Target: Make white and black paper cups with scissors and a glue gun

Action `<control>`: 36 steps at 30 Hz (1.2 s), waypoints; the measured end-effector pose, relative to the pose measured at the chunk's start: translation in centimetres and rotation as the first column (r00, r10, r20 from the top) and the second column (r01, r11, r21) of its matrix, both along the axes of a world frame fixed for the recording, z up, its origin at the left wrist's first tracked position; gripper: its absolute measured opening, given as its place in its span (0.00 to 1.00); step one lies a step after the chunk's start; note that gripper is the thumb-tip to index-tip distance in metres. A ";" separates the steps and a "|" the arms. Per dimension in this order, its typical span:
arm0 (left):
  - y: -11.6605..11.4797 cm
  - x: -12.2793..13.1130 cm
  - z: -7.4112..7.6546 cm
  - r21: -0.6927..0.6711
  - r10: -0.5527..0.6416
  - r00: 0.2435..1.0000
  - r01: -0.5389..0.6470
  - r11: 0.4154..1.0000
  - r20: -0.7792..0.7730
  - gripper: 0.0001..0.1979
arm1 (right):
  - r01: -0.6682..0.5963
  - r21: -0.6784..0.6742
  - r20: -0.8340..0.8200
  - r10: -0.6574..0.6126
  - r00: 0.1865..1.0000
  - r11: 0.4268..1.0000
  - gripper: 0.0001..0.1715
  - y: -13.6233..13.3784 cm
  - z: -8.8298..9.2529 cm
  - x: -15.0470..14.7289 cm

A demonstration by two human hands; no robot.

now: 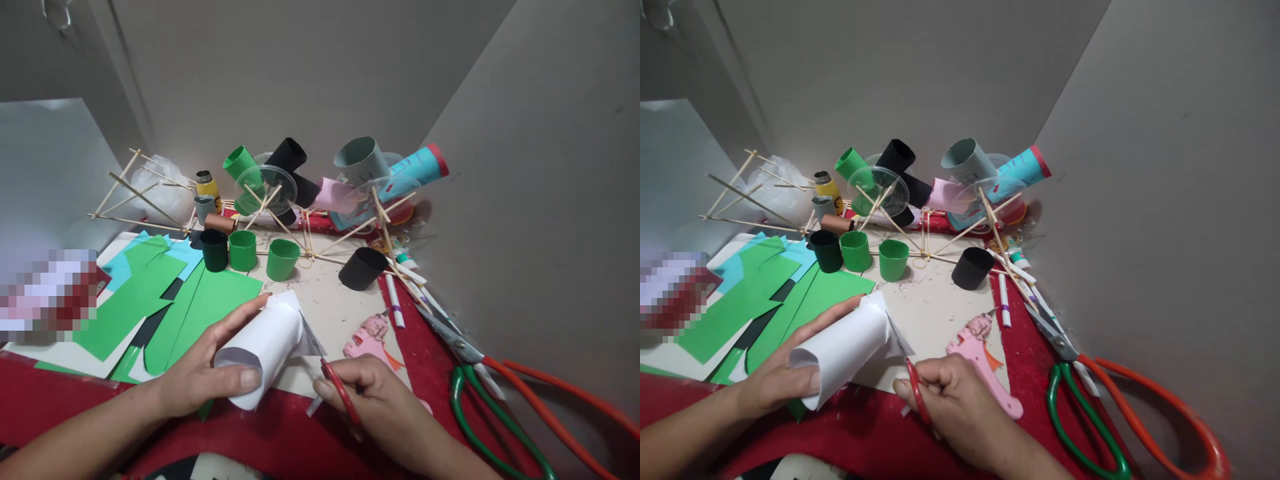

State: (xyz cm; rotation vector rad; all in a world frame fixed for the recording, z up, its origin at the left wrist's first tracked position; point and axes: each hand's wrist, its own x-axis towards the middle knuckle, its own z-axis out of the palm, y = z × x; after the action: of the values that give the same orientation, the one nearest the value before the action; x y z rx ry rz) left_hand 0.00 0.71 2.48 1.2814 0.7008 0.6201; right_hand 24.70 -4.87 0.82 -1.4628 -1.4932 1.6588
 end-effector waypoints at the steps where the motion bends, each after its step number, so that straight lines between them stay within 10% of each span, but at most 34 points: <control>1: 0.0 0.0 0.0 0.004 0.015 1.000 -0.015 1.000 0.010 0.44 | 0.004 0.004 0.008 -0.004 1.000 1.000 0.31 0.0 -0.1 0.0; 36: 1.0 -0.7 1.4 0.219 -0.082 0.992 0.101 0.970 -0.092 0.37 | -0.119 -0.028 -0.025 0.119 0.993 0.992 0.31 0.1 0.2 0.6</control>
State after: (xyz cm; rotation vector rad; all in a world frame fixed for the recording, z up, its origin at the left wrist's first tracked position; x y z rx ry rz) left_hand -0.67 1.66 3.85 1.5472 0.6484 0.5848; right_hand 25.29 -4.77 1.02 -1.3887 -1.5767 1.7684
